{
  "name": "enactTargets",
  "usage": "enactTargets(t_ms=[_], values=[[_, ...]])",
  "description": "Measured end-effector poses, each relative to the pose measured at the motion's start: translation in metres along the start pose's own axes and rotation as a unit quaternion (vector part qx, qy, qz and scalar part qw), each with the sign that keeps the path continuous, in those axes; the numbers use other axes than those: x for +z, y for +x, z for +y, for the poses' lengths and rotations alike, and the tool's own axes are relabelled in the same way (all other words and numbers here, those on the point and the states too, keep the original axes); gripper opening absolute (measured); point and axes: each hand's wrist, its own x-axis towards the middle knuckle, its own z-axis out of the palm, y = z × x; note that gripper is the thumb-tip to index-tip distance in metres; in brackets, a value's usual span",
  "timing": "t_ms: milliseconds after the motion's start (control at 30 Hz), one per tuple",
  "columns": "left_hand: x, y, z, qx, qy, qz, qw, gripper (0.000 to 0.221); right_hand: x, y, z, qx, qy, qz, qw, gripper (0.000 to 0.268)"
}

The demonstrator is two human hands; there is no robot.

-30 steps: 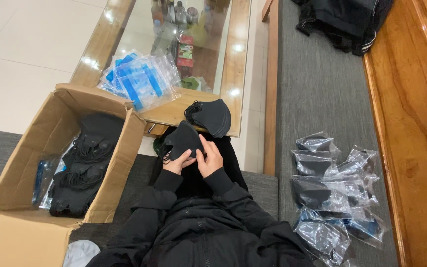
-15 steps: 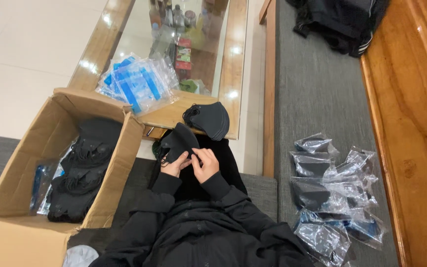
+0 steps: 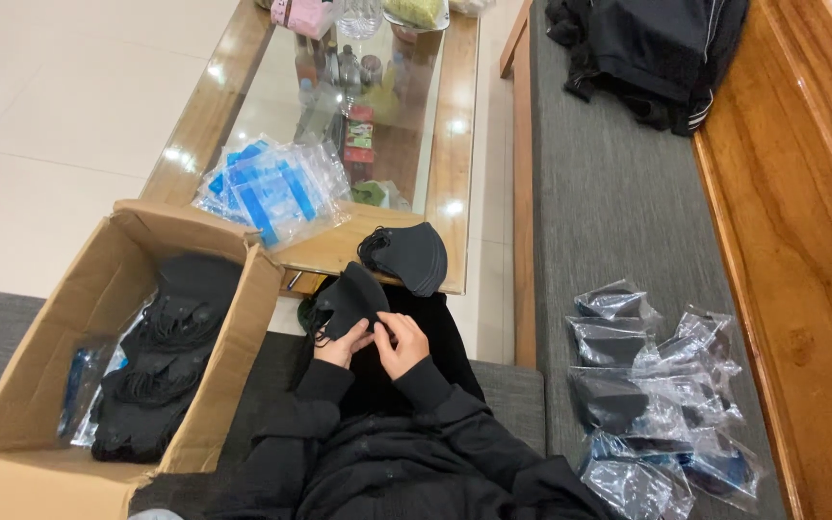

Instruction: Inspecting and unfolding black fabric face masks from a box

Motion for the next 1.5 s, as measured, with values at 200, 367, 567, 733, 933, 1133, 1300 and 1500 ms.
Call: enactTargets(t_ms=[200,367,567,733,933,1133,1300,1500], values=[[0.003,-0.011,0.01,-0.022,-0.002,-0.009,1.0,0.032,0.003,-0.003,0.009,-0.003,0.005,-0.005,1.0,0.017],[-0.003,0.002,-0.003,-0.024,-0.012,-0.013,1.0,0.039,0.005,-0.005,0.017,0.042,0.015,0.01,0.999,0.018],[-0.006,0.003,-0.005,-0.013,-0.02,-0.023,0.999,0.04,0.002,-0.001,0.008,0.057,0.032,0.01,0.998,0.019],[-0.017,0.024,-0.022,-0.017,-0.032,-0.038,0.999,0.041,0.002,0.002,0.009,0.01,-0.007,-0.028,1.0,0.014],[-0.013,0.008,-0.011,-0.02,-0.032,-0.05,0.998,0.04,0.005,-0.003,0.014,0.025,-0.023,-0.017,0.999,0.018],[-0.016,0.011,-0.006,-0.021,-0.024,-0.056,0.998,0.029,-0.001,0.003,0.008,0.037,-0.006,-0.019,0.999,0.019],[-0.011,-0.002,0.011,-0.031,-0.033,-0.049,0.998,0.022,-0.01,0.018,-0.002,-0.014,0.0,0.007,1.0,0.014],[-0.036,0.031,-0.027,-0.068,-0.069,-0.034,0.995,0.014,0.0,0.041,0.052,0.095,0.13,0.076,0.984,0.008]])
